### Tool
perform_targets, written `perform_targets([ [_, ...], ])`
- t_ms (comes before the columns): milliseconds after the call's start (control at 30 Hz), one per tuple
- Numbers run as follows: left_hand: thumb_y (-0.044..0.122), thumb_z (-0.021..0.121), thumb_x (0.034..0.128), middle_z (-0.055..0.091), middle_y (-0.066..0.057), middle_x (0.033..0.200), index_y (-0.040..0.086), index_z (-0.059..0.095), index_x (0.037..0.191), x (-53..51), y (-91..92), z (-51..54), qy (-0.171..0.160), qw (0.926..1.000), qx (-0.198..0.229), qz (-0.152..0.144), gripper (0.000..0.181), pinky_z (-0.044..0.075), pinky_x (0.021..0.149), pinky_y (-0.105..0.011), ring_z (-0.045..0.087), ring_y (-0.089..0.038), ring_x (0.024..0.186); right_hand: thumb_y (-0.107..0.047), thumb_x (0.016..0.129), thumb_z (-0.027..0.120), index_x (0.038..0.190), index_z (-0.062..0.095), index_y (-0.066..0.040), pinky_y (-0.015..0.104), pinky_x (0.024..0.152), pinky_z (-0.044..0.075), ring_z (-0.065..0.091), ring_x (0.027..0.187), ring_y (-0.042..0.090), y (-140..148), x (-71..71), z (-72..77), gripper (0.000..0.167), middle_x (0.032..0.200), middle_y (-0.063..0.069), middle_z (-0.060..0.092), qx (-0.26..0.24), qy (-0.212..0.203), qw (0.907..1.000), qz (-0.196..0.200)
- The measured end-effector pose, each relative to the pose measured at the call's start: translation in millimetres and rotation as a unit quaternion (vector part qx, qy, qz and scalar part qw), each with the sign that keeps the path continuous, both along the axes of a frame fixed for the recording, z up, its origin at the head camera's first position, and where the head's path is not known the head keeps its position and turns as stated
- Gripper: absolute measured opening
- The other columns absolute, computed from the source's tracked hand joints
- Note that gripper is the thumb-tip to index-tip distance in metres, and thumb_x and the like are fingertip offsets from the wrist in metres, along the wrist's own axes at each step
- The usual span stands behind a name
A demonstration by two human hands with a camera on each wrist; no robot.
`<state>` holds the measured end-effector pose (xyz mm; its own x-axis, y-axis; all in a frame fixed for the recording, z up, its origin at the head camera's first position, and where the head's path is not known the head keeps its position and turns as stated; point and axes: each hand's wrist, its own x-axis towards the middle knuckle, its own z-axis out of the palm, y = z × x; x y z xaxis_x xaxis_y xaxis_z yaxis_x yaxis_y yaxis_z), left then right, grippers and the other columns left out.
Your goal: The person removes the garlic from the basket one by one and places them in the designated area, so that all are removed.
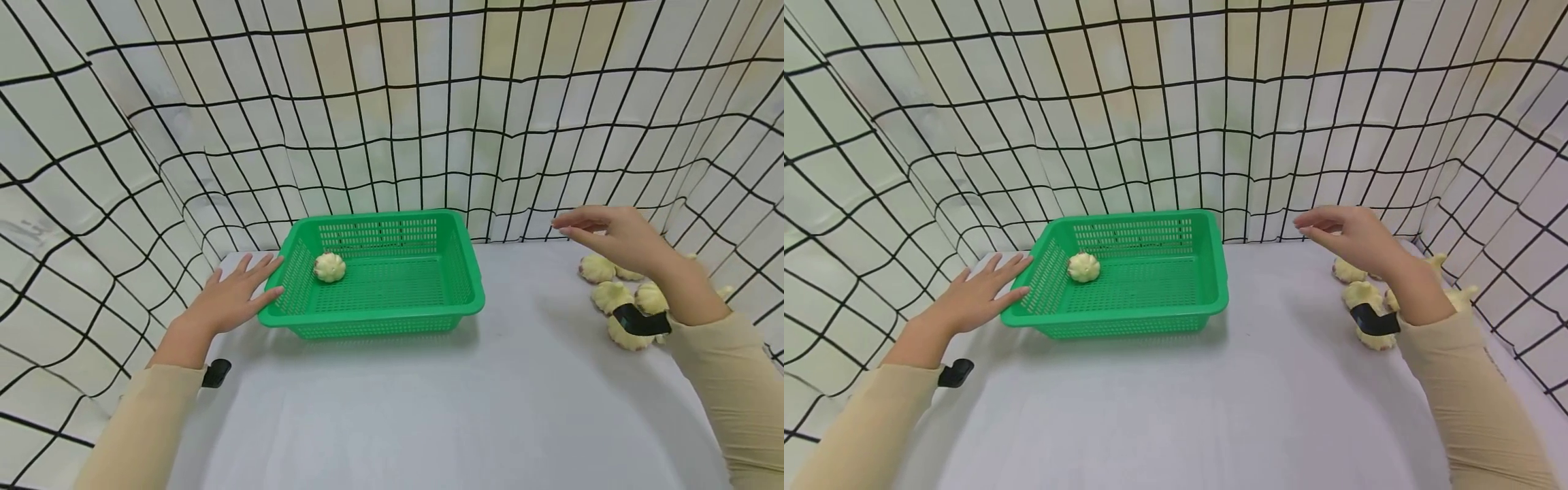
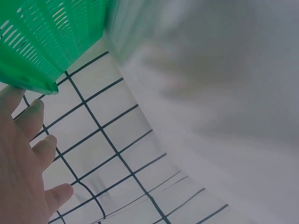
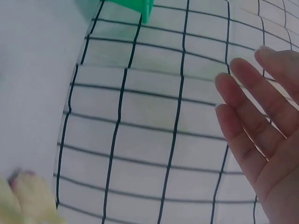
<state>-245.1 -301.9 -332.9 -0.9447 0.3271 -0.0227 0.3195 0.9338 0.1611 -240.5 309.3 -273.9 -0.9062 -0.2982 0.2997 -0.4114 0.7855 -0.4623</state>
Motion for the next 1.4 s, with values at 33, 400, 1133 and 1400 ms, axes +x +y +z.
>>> perform_targets([
  [33, 0.06, 0.039, 0.1062, 0.016, -0.015, 0.17, 0.017, 0.018, 0.166, -0.3, -0.2, -0.2, 0.0, 1.0, -0.001, 0.0, 0.077, -0.003, 0.114, -0.076, 0.003, -0.046, 0.154, -0.022, 0.104, 0.063, 0.125, 0.074, -0.012, 0.013, 0.08, 0.045, 0.066, 0.102, 0.011, -6.3, -4.0, -0.3, 0.025, 0.119, 0.007, 0.074, -0.002, 0.005, 1.0, 0.005],
  [400, 0.059, 0.039, 0.1064, 0.016, -0.017, 0.169, 0.017, 0.017, 0.166, -0.8, -0.1, 0.4, -0.003, 1.0, -0.004, 0.001, 0.077, -0.002, 0.114, -0.076, 0.003, -0.046, 0.154, -0.006, 0.101, 0.065, 0.121, 0.073, -0.003, 0.024, 0.081, 0.053, 0.071, 0.096, 0.027, -77.7, -49.7, -2.0, 0.021, 0.11, 0.011, 0.075, -0.064, 0.089, 0.9905, 0.083],
  [1133, 0.059, 0.04, 0.1062, 0.016, -0.016, 0.17, 0.016, 0.018, 0.166, 0.3, 2.3, 0.4, -0.006, 0.9999, -0.01, 0.006, 0.077, -0.004, 0.115, -0.074, 0.003, -0.045, 0.154, -0.01, 0.103, 0.062, 0.126, 0.071, -0.003, 0.04, 0.093, 0.055, 0.067, 0.107, 0.028, -192.7, -95.0, 10.5, 0.025, 0.126, 0.014, 0.07, -0.042, 0.03, 0.9859, 0.159],
  [1400, 0.06, 0.039, 0.1061, 0.015, -0.016, 0.17, 0.017, 0.018, 0.166, 0.2, 1.3, 0.1, -0.005, 0.9999, -0.008, 0.004, 0.077, -0.005, 0.115, -0.074, 0.001, -0.044, 0.155, -0.008, 0.104, 0.059, 0.13, 0.069, -0.005, 0.036, 0.097, 0.052, 0.067, 0.11, 0.023, -236.0, -104.8, -0.6, 0.028, 0.131, 0.01, 0.068, -0.001, 0.052, 0.9823, 0.18],
])
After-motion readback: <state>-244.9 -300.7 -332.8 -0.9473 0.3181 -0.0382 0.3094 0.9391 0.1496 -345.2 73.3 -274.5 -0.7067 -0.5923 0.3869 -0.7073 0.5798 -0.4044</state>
